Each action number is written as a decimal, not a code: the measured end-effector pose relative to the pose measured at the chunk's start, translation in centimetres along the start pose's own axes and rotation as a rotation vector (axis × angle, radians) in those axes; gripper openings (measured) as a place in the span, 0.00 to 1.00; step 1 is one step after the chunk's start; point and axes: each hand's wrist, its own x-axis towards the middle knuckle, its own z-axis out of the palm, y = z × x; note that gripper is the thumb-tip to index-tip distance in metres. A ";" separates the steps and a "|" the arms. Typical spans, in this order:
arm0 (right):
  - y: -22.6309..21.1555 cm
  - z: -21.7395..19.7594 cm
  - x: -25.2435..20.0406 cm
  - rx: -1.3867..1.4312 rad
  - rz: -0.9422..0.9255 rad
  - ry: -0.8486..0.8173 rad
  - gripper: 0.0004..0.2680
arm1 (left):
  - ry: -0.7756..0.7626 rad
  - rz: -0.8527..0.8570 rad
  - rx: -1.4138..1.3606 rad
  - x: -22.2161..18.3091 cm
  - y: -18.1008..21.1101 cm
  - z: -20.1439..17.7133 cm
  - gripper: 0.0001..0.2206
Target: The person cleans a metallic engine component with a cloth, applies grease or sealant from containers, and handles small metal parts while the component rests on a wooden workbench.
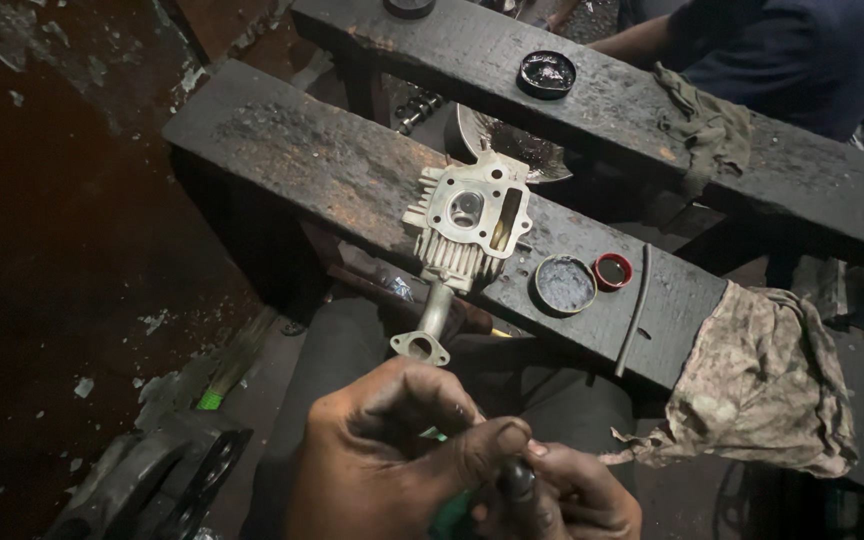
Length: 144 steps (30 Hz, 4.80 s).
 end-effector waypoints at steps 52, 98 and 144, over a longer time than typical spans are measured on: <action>-0.4 2.0 0.8 -0.243 -0.109 0.022 0.07 | -0.022 0.053 -0.058 0.0 -0.8 -0.6 0.07; -8.5 -19.7 13.7 -2.215 0.091 0.609 0.24 | 0.294 -0.119 0.017 1.5 -0.5 0.2 0.11; 0.4 1.7 4.7 -0.419 0.075 0.052 0.17 | 0.050 0.270 -0.123 1.6 -1.8 -2.0 0.06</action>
